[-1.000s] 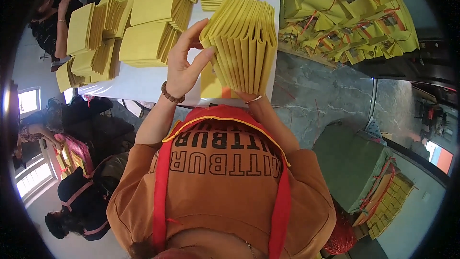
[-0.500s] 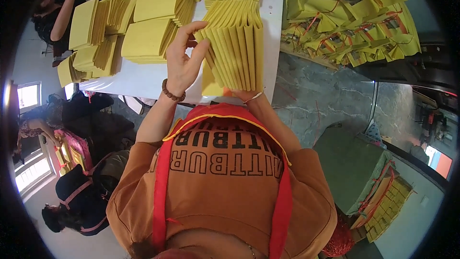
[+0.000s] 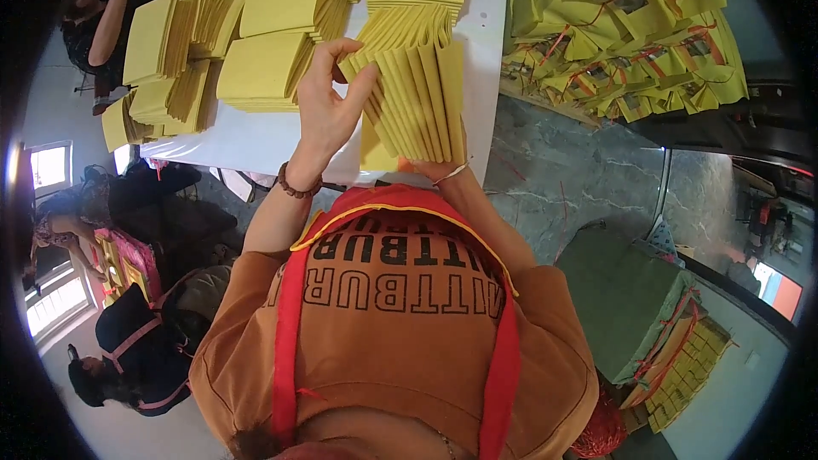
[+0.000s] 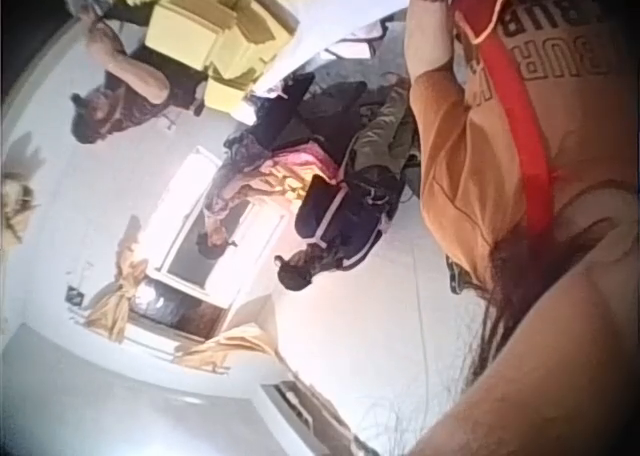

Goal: Folding sheets of yellow paper into bundles at a workspace.

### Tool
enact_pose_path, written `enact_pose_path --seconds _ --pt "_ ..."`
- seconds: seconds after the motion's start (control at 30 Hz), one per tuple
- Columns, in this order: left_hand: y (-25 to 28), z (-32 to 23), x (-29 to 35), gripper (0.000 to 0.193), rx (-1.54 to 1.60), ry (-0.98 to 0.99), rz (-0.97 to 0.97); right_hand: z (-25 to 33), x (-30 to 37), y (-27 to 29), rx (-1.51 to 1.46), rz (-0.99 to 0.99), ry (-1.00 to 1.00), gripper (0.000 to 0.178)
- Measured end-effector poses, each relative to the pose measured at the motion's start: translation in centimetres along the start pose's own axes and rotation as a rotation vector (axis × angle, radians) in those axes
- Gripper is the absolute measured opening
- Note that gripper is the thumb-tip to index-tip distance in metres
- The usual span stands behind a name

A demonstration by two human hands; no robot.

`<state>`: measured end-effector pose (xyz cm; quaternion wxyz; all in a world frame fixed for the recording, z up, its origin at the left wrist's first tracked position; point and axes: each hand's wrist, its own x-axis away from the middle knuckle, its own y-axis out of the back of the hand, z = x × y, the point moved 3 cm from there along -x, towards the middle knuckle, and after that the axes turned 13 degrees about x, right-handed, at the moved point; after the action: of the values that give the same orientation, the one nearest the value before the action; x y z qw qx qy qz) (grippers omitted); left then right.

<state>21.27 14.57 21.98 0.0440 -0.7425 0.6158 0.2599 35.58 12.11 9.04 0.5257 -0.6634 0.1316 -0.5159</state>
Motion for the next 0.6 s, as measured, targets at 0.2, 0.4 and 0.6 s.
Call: enact_pose_path --seconds 0.2,0.4,0.6 --pt "-0.1 -0.3 0.0 0.041 -0.108 -0.094 -0.021 0.1 -0.1 0.3 0.034 0.308 -0.011 0.045" --pt "-0.3 0.2 -0.2 0.043 -0.125 -0.043 -0.016 0.3 0.1 0.1 0.069 0.565 -0.018 0.045" --pt "-0.3 0.4 -0.2 0.053 -0.141 -0.048 0.006 0.8 -0.6 1.2 1.384 0.213 0.618 0.048"
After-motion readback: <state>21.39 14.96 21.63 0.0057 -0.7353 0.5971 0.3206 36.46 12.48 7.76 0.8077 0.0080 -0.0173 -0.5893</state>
